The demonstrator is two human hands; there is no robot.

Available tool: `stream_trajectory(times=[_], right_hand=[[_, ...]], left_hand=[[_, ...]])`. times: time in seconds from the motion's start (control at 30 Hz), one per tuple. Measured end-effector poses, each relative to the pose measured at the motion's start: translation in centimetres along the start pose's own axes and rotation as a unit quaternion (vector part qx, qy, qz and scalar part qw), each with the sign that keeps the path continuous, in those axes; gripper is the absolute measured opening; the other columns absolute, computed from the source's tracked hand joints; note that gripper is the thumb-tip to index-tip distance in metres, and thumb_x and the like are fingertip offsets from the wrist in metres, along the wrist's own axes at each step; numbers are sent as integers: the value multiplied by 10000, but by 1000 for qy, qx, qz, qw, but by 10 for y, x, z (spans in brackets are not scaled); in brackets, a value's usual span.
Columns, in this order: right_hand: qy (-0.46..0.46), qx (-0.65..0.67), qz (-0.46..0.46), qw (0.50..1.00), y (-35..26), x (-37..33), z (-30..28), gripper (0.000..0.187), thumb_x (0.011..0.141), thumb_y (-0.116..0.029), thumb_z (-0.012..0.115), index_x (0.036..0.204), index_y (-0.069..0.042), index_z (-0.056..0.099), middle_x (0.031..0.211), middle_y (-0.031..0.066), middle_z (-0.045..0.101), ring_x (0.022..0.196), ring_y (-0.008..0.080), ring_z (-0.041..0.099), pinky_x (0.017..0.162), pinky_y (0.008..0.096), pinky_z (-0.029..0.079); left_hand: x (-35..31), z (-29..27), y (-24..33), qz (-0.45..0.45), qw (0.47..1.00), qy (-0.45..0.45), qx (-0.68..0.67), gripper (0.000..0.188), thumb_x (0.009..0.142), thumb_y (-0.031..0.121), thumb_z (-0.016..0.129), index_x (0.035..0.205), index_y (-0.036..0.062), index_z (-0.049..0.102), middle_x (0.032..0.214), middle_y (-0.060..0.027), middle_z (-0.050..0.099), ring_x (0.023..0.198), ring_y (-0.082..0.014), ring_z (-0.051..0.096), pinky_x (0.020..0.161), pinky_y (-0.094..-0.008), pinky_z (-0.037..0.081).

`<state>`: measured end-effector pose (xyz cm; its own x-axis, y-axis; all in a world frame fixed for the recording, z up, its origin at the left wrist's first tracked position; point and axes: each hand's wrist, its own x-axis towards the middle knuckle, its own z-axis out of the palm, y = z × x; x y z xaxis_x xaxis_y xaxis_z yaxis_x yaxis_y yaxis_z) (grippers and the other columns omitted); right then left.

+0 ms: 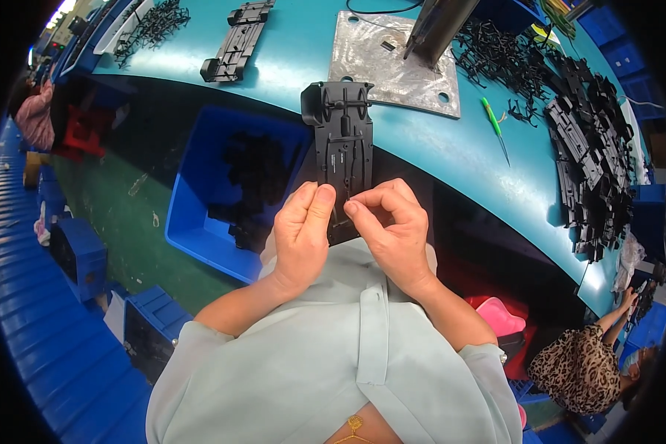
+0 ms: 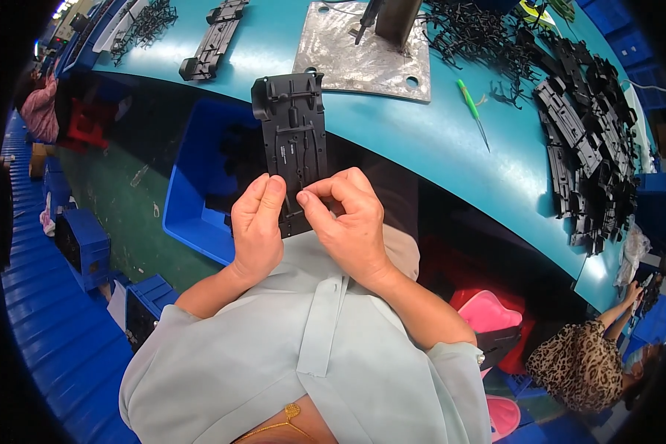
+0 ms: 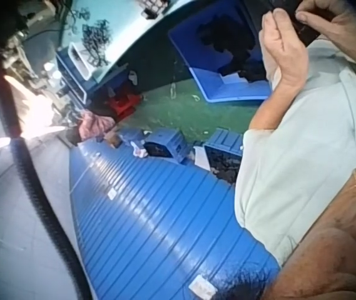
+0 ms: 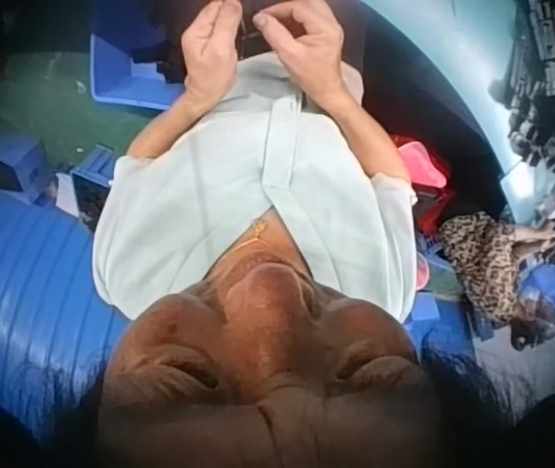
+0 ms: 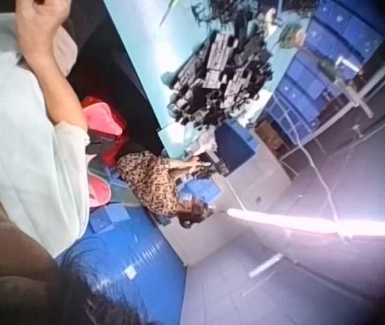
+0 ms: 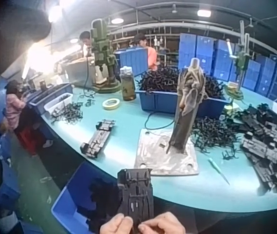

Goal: Assembling components onto a plastic toy truck chassis using a manual press tool.

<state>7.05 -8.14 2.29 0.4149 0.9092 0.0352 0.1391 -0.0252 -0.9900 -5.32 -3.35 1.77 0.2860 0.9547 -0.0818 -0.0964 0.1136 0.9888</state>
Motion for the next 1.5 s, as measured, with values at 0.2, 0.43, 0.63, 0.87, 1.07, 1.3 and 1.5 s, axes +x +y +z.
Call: stream_trajectory(times=[0.2, 0.43, 0.63, 0.87, 1.07, 1.3, 1.5], right_hand=[[40, -35, -38, 998, 0, -1, 5, 57, 753, -19, 699, 754, -20, 642, 754, 32, 513, 606, 103, 493, 506, 239, 402], [7, -47, -48, 998, 4, -4, 3, 55, 787, -20, 701, 798, -8, 649, 818, 28, 522, 662, 70, 510, 544, 204, 425], [11, -55, -57, 997, 1, -6, 4, 48, 787, -18, 703, 785, -10, 655, 811, 30, 523, 658, 75, 504, 541, 210, 416], [-4, -62, -76, 995, 5, 0, 2, 51, 775, -7, 704, 787, -14, 655, 783, 34, 523, 643, 88, 497, 536, 212, 410], [11, -69, -86, 994, 3, -1, 3, 41, 781, 16, 683, 809, -3, 660, 773, 64, 565, 649, 125, 547, 546, 246, 436], [-9, -33, -111, 993, -4, -10, -9, 109, 836, -53, 648, 880, 42, 615, 806, 125, 615, 681, 205, 619, 594, 295, 503], [7, 251, 86, 964, 0, -11, -12, 179, 931, -121, 545, 1033, 25, 568, 921, 35, 620, 839, 96, 578, 767, 250, 478]], left_hand=[[-2, 2, -1, -3, 1000, 14, -5, 283, 973, 134, 512, 708, 54, 453, 687, 60, 337, 637, -41, 289, 528, -218, 251], [-5, -2, 2, 6, 1000, -6, 5, 277, 974, 121, 506, 717, 34, 450, 707, 53, 343, 651, -44, 296, 546, -211, 261], [-8, -3, 5, 15, 1000, -8, 12, 262, 963, 85, 512, 721, 25, 435, 719, 40, 337, 662, -55, 296, 556, -211, 268], [-5, -6, -4, 53, 998, -15, 34, 209, 973, 87, 482, 765, 72, 487, 745, 91, 386, 666, -6, 287, 559, -181, 237], [-6, -10, 9, 79, 993, -56, 68, 116, 940, 46, 513, 867, -32, 559, 796, -28, 467, 715, -111, 418, 628, -220, 349], [-3, -14, 25, 198, 933, -149, 261, 271, 883, 80, 581, 1104, -75, 609, 900, -128, 560, 794, -220, 539, 685, -299, 445], [24, -12, 34, 226, 907, -265, 235, 283, 854, 40, 570, 1109, -79, 608, 947, -155, 566, 811, -238, 553, 689, -306, 456]])
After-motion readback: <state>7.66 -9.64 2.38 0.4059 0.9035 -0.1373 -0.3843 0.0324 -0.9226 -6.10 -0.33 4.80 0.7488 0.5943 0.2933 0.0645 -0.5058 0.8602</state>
